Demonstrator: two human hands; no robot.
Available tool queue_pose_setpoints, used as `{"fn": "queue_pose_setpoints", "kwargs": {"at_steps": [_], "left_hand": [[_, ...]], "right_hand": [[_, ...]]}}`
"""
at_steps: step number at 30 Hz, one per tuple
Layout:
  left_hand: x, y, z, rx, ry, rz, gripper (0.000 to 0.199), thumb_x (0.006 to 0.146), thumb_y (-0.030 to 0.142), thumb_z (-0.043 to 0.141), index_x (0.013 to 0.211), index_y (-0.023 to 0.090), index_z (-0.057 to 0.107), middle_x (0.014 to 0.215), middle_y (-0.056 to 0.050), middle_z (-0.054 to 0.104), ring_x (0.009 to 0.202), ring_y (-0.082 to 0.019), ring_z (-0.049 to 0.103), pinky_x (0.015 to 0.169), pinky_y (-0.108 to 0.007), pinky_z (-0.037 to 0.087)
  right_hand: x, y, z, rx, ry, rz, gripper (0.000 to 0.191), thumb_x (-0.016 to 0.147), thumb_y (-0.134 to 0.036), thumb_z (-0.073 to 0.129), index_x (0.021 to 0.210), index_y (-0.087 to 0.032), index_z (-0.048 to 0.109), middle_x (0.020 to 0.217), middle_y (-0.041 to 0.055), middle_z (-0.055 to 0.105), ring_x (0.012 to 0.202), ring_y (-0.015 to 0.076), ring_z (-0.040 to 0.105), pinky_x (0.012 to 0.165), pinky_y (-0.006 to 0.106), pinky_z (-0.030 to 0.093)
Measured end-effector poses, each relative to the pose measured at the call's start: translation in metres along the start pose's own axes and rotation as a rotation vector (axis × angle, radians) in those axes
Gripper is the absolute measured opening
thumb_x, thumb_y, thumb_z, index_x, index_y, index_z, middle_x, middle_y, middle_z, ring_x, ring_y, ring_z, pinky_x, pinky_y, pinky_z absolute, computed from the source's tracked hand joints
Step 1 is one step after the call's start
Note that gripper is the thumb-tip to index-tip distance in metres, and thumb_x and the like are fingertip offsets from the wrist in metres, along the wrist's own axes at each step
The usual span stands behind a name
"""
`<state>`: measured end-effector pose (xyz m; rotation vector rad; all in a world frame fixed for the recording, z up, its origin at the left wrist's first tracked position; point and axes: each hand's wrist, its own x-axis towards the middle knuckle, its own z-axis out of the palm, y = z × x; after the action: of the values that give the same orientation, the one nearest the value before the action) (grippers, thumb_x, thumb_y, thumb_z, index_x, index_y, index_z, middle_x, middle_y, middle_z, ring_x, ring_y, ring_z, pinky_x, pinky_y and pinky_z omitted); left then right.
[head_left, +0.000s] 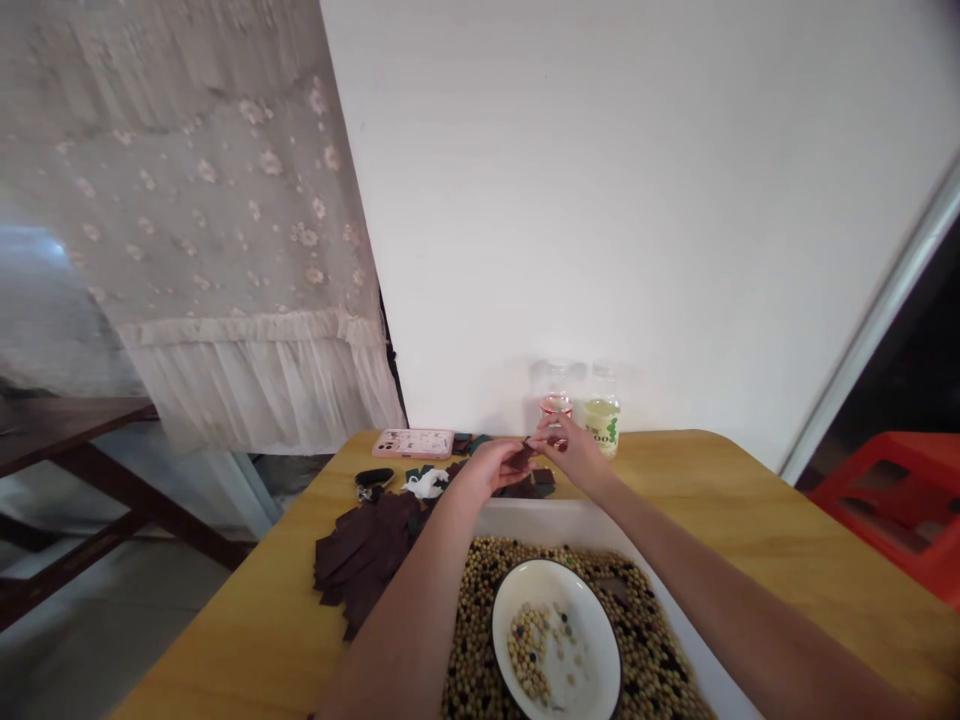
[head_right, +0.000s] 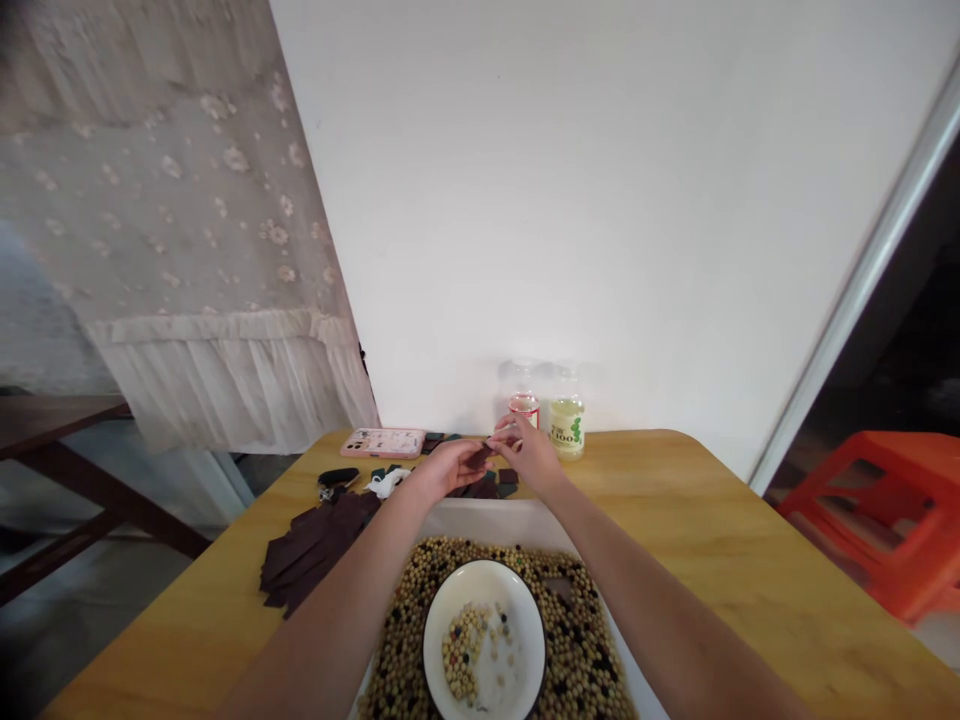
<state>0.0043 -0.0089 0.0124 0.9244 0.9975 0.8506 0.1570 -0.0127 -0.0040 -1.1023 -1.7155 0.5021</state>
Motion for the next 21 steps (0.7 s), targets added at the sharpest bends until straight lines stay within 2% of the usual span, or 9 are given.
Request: {"fn": "queue_pose_setpoints", "kwargs": {"at_steps": [9, 21], "left_hand": [[0.0013, -0.0009, -0.0002, 0.026, -0.004, 0.023, 0.011, 0.074, 0.015, 0.051, 0.072, 0.014, 0.062, 0.060, -0.003, 0.065, 0.060, -0.013, 0.063, 0.065, -0.023, 0.049], [0.0024, -0.0015, -0.0006, 0.032, -0.011, 0.015, 0.011, 0.073, 0.016, 0.052, 0.073, 0.013, 0.062, 0.066, -0.005, 0.067, 0.062, -0.013, 0.063, 0.063, -0.023, 0.049]], "right_hand": [[-0.0009, -0.0023, -0.0009, -0.012, 0.004, 0.035, 0.020, 0.070, -0.031, 0.058, 0.085, -0.022, 0.047, 0.076, 0.0009, 0.068, 0.068, 0.0156, 0.063, 0.060, 0.029, 0.048], [0.0001, -0.0001, 0.0000, 0.020, 0.005, 0.012, 0.022, 0.069, -0.028, 0.059, 0.086, -0.021, 0.046, 0.076, -0.0001, 0.066, 0.067, 0.0131, 0.062, 0.058, 0.025, 0.046]]}}
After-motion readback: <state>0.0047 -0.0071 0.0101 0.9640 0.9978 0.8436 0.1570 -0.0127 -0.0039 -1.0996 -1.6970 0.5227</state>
